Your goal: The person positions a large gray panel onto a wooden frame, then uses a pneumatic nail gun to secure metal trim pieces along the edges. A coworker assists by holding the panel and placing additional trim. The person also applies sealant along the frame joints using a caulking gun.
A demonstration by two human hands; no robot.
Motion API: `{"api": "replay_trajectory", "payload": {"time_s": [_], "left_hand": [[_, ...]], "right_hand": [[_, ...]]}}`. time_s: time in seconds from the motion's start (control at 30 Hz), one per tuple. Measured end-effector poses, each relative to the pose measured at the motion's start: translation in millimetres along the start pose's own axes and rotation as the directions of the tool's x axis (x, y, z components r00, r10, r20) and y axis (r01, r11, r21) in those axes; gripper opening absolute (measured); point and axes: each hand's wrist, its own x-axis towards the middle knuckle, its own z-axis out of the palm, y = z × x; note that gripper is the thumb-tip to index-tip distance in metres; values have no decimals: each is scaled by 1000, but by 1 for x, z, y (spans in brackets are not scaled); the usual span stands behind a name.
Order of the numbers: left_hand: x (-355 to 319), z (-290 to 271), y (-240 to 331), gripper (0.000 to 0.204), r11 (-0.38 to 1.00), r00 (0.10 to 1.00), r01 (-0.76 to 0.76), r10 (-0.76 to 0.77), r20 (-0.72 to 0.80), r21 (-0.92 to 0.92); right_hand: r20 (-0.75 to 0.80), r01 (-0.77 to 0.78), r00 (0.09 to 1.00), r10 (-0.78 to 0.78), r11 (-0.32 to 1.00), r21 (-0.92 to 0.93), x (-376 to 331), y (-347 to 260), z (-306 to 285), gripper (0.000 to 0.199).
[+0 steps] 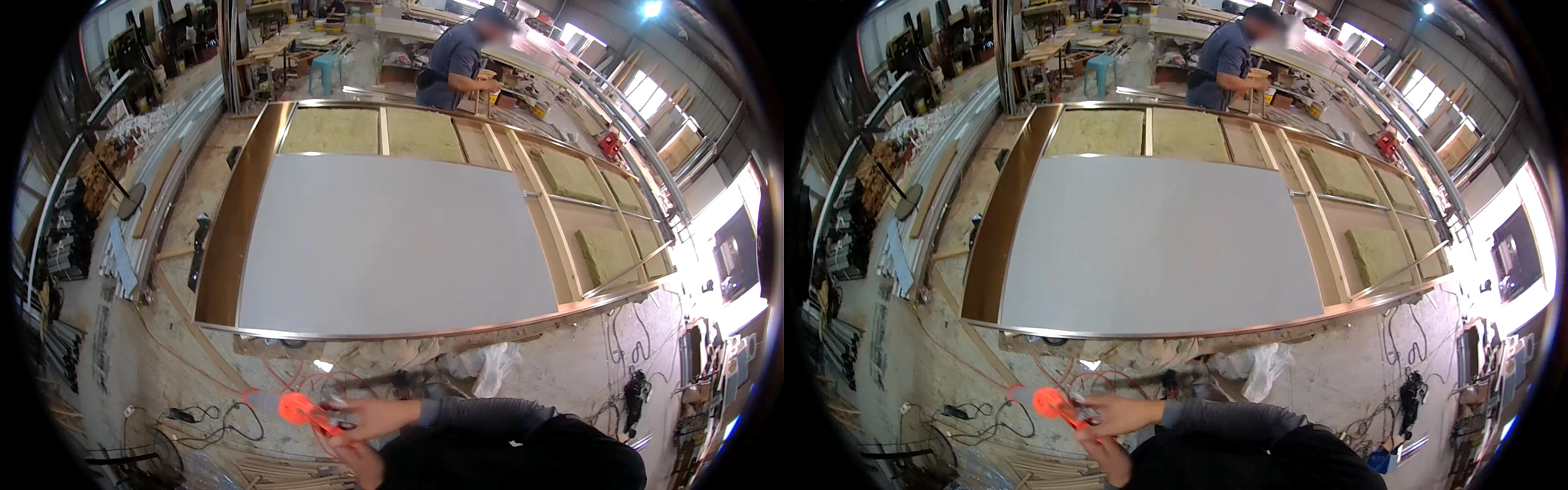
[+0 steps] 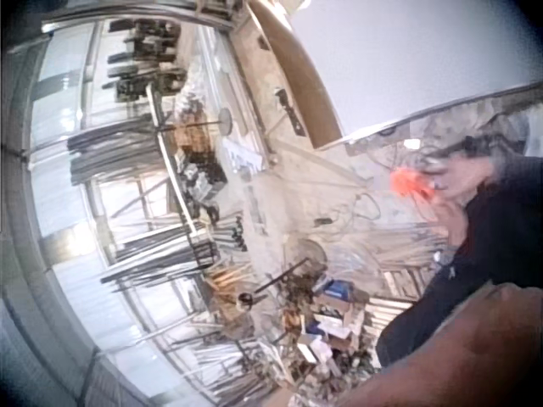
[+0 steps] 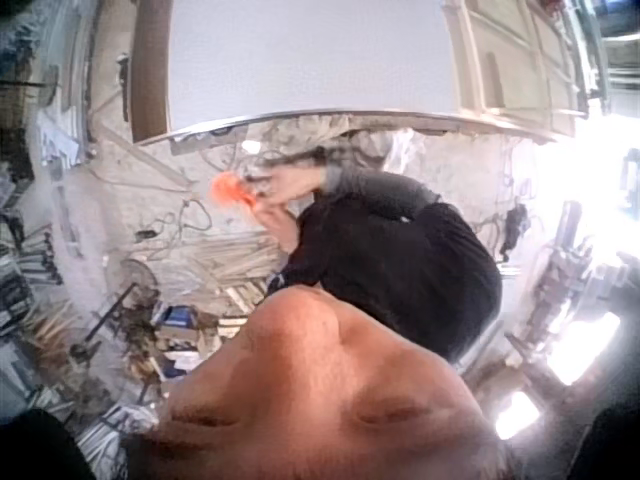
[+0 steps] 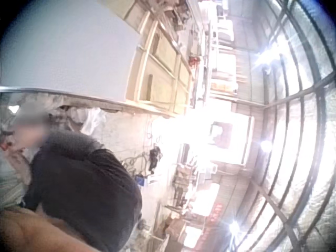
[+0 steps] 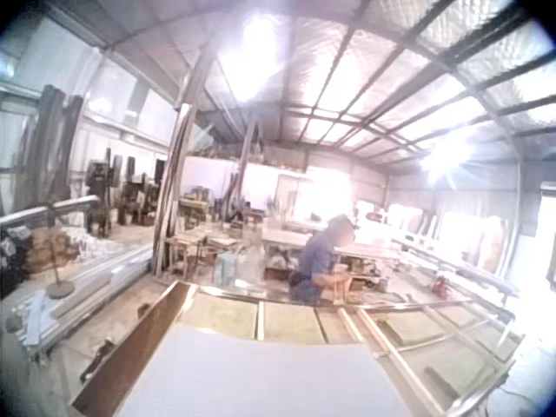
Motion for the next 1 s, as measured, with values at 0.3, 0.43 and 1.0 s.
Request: {"api": "replay_trajectory", "payload": {"time_s": [0.3,0.43,1.0], "left_hand": [[82,100,142,51,671,556,-721,415,720,171],[130,199,226,59,677,351,-736,412,841,-25],[545,786,119,50,688,312,588,293,904,-426]], "right_hand": [[-202,197,969,-143,939,282,-46,-44,-137,57],[-459,530,844,-278,569,628,-91,-51,-267,56],[-849,202,503,-162,977,-67,-43,-104,-708,49]]}}
